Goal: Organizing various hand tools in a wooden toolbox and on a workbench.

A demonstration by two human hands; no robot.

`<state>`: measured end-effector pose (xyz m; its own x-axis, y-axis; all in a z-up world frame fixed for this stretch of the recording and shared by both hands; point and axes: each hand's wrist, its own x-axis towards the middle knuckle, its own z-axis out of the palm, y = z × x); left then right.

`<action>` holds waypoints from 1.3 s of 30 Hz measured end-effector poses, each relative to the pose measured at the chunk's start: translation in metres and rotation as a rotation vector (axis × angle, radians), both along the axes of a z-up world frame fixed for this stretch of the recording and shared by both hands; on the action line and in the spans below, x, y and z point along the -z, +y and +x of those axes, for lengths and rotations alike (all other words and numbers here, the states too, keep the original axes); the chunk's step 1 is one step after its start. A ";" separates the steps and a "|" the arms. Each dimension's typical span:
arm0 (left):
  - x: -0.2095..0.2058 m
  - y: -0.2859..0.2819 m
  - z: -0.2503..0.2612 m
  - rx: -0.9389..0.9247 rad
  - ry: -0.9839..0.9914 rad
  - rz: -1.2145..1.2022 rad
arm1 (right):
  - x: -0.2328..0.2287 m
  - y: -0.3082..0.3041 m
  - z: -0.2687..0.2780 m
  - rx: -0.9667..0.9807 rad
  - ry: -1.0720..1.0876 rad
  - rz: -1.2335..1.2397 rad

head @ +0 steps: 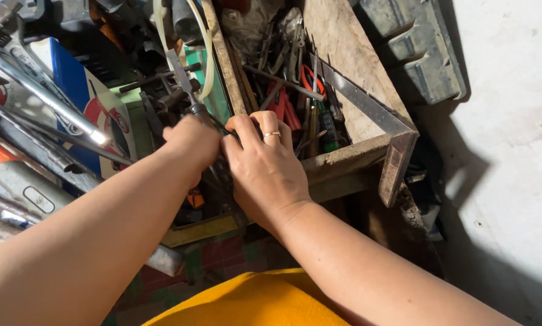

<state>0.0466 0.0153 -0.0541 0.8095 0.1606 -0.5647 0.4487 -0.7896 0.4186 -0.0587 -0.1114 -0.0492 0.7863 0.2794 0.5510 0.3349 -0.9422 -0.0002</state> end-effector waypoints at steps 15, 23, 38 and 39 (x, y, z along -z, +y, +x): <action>-0.074 -0.056 -0.062 0.648 -0.849 0.075 | -0.071 -0.084 0.028 0.538 0.141 0.123; -0.059 -0.044 -0.068 0.840 -0.580 0.233 | -0.076 -0.115 0.029 0.801 0.544 0.046; -0.062 -0.044 -0.065 0.860 -0.462 0.260 | -0.125 -0.120 0.035 0.935 0.745 0.181; -0.062 -0.044 -0.065 0.860 -0.461 0.264 | -0.129 -0.120 0.033 0.938 0.748 0.188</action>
